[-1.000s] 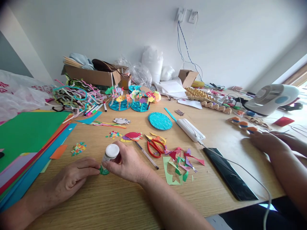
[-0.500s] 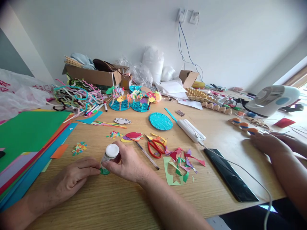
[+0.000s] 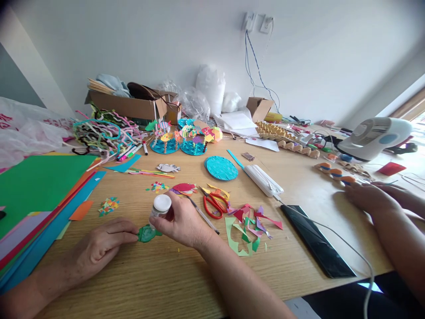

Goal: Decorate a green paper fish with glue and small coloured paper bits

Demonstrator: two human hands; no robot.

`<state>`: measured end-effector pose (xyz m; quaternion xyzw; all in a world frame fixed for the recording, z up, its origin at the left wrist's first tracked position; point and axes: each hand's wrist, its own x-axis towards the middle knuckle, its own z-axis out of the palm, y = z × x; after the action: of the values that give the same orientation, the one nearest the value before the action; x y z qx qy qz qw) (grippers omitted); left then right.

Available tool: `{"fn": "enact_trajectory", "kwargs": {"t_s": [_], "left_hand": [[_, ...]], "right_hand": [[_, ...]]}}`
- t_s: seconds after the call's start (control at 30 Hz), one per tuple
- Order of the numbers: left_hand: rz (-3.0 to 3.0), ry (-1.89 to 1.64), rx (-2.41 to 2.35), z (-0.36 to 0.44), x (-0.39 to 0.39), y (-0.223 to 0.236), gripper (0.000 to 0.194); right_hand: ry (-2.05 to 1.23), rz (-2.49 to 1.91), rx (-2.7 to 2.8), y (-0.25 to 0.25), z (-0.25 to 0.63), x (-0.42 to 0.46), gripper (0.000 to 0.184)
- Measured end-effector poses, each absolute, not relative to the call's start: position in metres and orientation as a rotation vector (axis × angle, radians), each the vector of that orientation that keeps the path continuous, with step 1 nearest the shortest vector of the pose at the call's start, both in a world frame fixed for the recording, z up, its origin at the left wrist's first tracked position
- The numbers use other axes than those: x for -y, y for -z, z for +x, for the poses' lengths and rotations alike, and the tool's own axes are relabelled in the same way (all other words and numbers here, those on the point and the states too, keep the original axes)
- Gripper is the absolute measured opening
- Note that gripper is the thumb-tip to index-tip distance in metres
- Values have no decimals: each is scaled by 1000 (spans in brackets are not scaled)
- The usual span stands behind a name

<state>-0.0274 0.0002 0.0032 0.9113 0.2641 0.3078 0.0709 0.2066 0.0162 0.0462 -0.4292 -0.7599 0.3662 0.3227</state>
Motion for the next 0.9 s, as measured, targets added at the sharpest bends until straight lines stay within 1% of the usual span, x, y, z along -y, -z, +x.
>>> {"fn": "enact_trajectory", "kwargs": {"t_s": [0.13, 0.33, 0.5, 0.63, 0.73, 0.9], "left_hand": [[2737, -896, -812, -28, 0, -3, 38], [2702, -880, -820, -29, 1, -2, 39], [2706, -898, -800, -28, 0, -2, 39], [2719, -896, -793, -28, 0, -2, 38], [2723, -908, -801, -28, 0, -3, 39], [2725, -897, -824, -26, 1, -3, 42]], "right_hand": [[-947, -1138, 2031, -48, 208, -15, 17], [-1028, -1131, 2007, -51, 203, -13, 19], [-987, -1139, 2007, -48, 206, -15, 18], [-1094, -1098, 1964, -46, 206, -16, 20], [-1266, -1022, 1757, -40, 205, -19, 24], [-1481, -891, 1215, -30, 207, -29, 28]]}}
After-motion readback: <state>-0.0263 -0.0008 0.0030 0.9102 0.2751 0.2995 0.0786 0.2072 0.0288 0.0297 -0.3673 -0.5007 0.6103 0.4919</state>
